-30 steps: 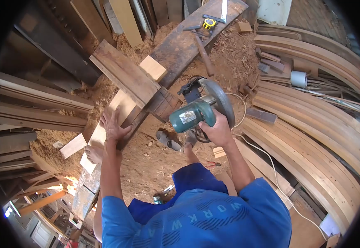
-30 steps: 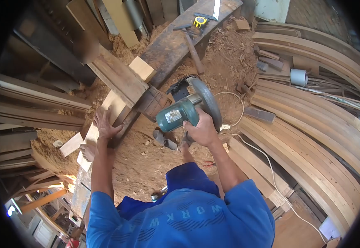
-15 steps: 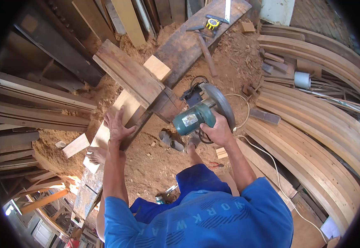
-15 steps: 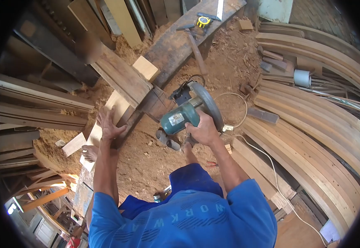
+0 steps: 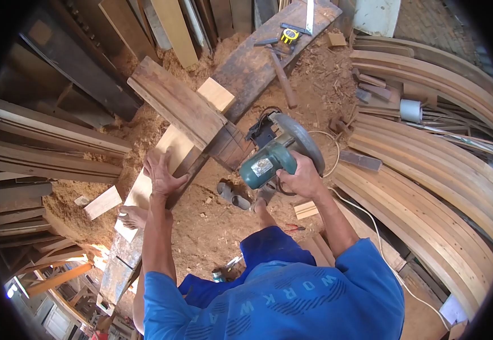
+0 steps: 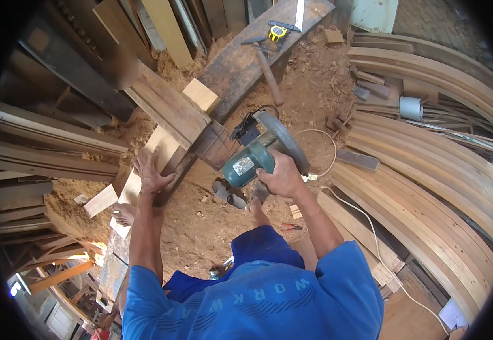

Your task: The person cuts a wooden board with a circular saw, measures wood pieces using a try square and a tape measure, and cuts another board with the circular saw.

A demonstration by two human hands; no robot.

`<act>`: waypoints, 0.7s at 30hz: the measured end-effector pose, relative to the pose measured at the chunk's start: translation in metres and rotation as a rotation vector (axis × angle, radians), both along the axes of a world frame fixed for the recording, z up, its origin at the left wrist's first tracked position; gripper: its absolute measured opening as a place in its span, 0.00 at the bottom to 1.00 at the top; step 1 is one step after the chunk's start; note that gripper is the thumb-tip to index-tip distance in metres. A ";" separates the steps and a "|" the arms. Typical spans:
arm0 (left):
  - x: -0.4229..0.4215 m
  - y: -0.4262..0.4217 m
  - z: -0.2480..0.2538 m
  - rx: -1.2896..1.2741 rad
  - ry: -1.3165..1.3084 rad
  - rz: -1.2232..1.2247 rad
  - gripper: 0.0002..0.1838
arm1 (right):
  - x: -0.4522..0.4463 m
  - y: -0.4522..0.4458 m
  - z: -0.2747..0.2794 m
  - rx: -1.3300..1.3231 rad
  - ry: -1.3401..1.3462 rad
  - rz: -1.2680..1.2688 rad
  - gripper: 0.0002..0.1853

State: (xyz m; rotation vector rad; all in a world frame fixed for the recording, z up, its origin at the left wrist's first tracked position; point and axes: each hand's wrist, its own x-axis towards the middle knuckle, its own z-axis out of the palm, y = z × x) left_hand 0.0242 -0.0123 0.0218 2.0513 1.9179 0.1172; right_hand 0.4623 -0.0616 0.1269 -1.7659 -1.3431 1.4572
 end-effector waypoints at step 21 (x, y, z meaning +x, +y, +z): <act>0.002 0.001 0.005 -0.078 0.043 0.056 0.60 | -0.021 -0.005 0.044 0.061 0.100 -0.082 0.23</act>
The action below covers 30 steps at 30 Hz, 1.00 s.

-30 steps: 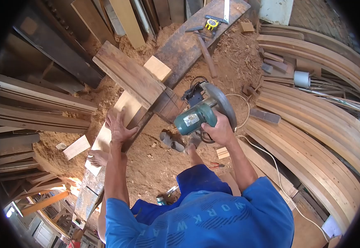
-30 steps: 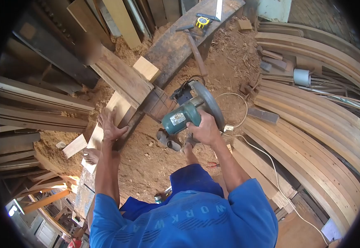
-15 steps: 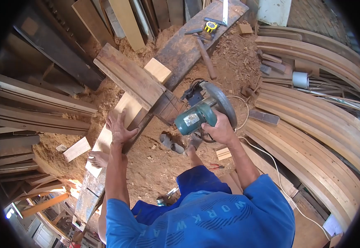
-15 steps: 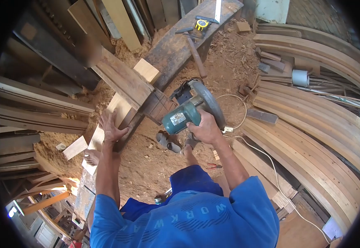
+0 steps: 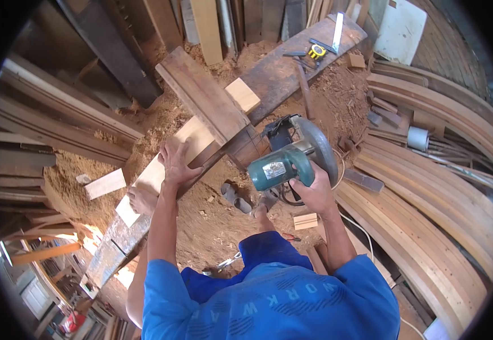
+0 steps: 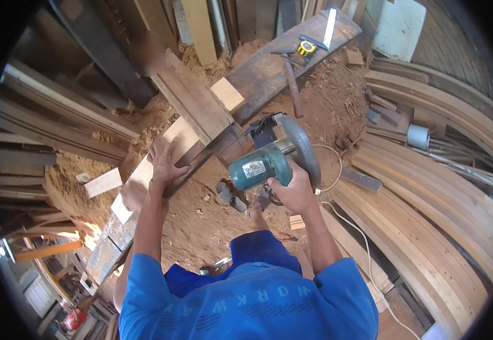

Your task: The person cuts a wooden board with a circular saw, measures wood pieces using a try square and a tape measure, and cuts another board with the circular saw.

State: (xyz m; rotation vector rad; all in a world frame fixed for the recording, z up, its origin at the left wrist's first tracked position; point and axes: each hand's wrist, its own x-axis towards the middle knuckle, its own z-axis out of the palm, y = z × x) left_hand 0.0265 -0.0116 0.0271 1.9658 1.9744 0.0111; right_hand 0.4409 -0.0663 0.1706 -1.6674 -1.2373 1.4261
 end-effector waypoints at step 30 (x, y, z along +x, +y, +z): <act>0.003 0.001 0.021 -0.043 -0.080 0.050 0.55 | -0.081 0.048 -0.002 0.011 -0.057 0.296 0.17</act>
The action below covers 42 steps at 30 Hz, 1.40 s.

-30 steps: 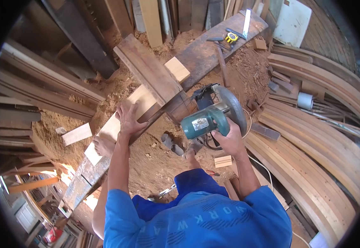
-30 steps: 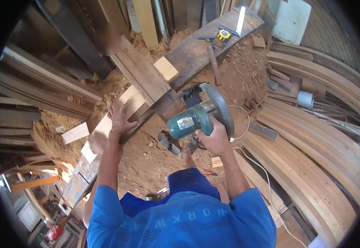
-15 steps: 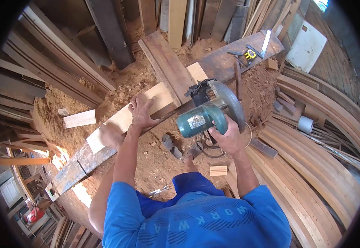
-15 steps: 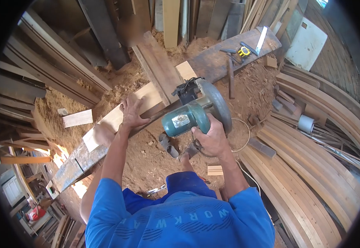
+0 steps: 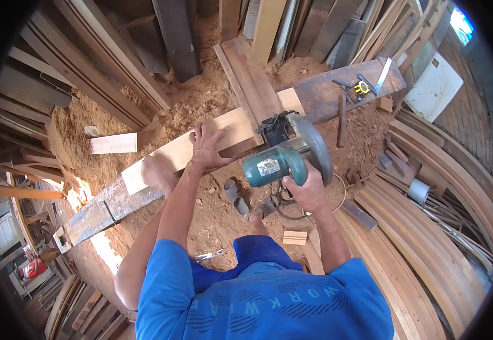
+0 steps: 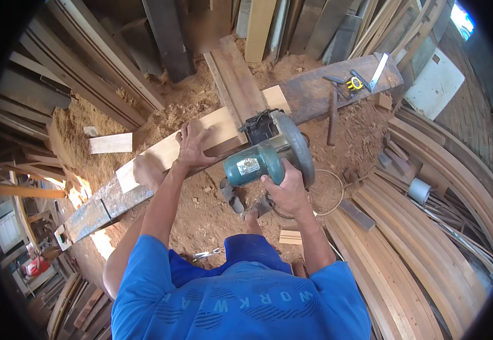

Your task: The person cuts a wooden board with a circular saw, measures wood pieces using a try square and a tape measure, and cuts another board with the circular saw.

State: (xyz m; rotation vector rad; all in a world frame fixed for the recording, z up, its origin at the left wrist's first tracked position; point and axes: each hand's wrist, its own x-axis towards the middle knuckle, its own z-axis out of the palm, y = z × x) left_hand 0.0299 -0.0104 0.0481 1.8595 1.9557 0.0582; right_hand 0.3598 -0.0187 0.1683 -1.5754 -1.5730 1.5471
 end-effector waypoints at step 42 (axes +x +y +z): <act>-0.001 0.000 -0.006 0.058 0.030 -0.033 0.50 | -0.027 0.021 -0.026 0.013 0.147 0.017 0.11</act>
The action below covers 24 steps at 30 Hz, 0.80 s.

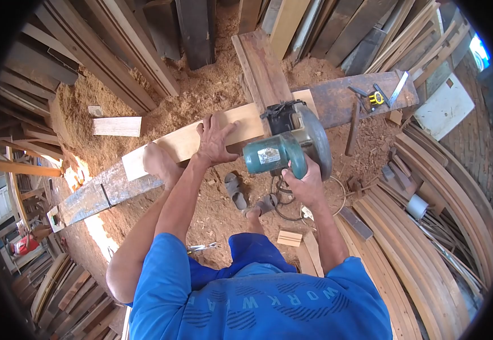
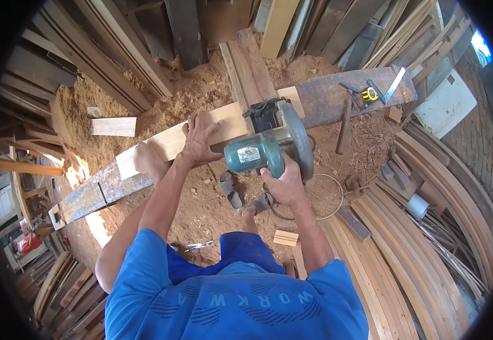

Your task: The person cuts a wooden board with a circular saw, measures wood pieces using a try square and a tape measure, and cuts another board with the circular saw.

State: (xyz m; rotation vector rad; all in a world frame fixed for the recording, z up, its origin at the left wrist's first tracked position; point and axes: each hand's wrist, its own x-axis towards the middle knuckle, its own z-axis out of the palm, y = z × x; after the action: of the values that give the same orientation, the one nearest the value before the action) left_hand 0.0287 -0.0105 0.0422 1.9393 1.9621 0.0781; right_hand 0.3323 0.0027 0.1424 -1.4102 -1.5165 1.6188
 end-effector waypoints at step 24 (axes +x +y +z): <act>-0.001 0.001 0.001 -0.006 -0.040 0.008 0.54 | -0.006 0.015 -0.005 0.045 -0.020 0.048 0.14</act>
State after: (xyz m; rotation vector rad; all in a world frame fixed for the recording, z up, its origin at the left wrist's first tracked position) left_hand 0.0280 -0.0097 0.0437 1.9110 1.9426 0.1128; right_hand 0.3262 0.0180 0.1373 -1.3799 -1.5993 1.5931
